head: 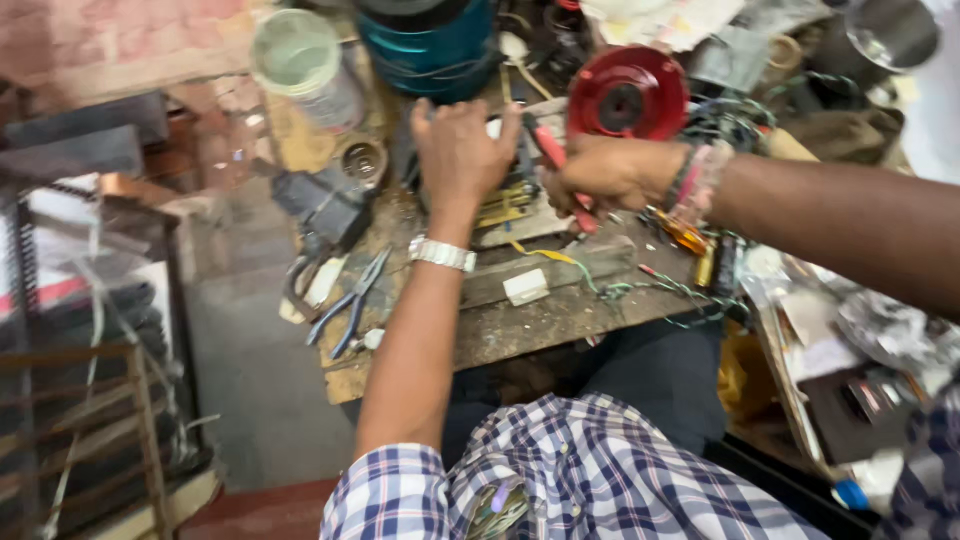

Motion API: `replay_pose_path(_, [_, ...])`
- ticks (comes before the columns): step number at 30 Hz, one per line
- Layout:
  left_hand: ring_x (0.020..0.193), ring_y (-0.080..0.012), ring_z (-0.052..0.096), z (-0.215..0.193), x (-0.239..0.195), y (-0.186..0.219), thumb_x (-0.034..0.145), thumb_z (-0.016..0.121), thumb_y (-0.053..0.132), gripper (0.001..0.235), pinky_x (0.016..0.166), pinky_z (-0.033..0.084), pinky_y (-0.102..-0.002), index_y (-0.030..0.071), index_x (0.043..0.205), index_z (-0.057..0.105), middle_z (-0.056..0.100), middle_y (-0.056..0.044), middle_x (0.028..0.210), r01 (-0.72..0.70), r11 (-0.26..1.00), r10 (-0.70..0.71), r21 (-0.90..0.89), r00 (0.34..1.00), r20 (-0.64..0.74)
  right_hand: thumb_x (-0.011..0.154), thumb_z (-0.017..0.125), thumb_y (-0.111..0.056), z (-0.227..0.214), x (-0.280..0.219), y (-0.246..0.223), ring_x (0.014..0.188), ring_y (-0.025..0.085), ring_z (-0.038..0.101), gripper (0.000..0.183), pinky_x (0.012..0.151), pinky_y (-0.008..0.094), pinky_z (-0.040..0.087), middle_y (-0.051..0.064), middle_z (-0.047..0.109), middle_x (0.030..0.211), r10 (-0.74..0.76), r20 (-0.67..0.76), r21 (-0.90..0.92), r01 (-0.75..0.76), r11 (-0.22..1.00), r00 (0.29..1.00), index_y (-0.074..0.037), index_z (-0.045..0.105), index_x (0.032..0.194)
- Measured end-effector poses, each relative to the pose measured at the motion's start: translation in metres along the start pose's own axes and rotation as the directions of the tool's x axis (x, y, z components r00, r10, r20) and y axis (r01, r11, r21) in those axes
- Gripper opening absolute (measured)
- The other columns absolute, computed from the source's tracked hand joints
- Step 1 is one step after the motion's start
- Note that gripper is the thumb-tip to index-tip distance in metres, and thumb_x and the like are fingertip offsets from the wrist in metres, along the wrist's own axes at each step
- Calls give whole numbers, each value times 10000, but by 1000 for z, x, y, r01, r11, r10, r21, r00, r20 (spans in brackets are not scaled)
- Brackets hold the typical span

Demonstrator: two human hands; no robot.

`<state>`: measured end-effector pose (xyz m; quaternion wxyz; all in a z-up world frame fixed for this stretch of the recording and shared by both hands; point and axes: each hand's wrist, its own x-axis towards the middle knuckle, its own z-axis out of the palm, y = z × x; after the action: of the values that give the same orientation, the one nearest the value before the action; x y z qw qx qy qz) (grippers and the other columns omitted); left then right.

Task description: The person uses a screwdriver to tighten a screw on a small electrical component held in a bench vise. They repeatedly adjust the component and use pliers to manipulate wires while working at a cluttered workbench.

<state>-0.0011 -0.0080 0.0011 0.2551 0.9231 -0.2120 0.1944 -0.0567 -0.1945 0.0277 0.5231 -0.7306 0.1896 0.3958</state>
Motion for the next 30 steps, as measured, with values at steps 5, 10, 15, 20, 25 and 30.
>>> replay_pose_path(5, [884, -376, 679, -2, 2, 1, 957, 536, 468, 504, 1102, 330, -597, 40, 785, 739, 734, -190, 848, 32, 998, -32, -47, 999, 17, 806, 620, 73, 2, -5, 6, 938, 281, 720, 322, 640, 466, 635, 124, 654, 982, -1, -29, 153, 6, 988, 1000, 20, 545, 1115])
replay_pose_path(10, [883, -369, 681, 0, 0, 4, 953, 536, 475, 510, 1115, 333, -589, 37, 790, 738, 732, -191, 841, 48, 996, -47, -74, 999, 24, 808, 601, 101, -6, -4, 43, 894, 285, 714, 438, 636, 389, 629, 146, 654, 1088, -131, -7, 166, 130, 978, 991, 20, 535, 1233])
replay_pose_path(15, [890, -380, 676, -1, 2, 2, 959, 530, 476, 512, 1079, 332, -594, 33, 813, 741, 728, -199, 843, 11, 997, -13, -78, 1000, -21, 775, 610, 140, 5, 4, 84, 878, 255, 692, 500, 676, 341, 590, 178, 700, 1099, -247, 17, 302, 231, 925, 969, 18, 535, 1254])
replay_pose_path(20, [875, -384, 677, 4, 1, -1, 958, 535, 468, 508, 1094, 329, -597, 35, 796, 746, 731, -205, 857, 19, 999, -19, -44, 1000, 16, 806, 660, 67, 30, -13, 137, 920, 159, 657, 539, 773, 274, 560, 70, 686, 1069, -352, -230, 29, 368, 929, 907, -11, 601, 1335])
replay_pose_path(25, [854, -384, 670, 2, -1, -3, 974, 563, 461, 511, 1084, 338, -589, 18, 783, 731, 717, -199, 824, 5, 999, -4, -38, 1000, 14, 763, 651, 42, 82, -21, 165, 881, 56, 591, 707, 739, 186, 481, -48, 639, 1100, -396, -345, 155, 468, 870, 851, -53, 524, 1452])
replay_pose_path(30, [837, -380, 664, -1, -1, -1, 965, 594, 437, 483, 1076, 340, -584, 9, 786, 728, 715, -192, 827, -16, 998, 12, -65, 999, -52, 785, 578, 22, 84, -39, 165, 621, 89, 507, 683, 513, 255, 436, -20, 532, 879, -307, -285, 392, 403, 827, 908, -91, 534, 1457])
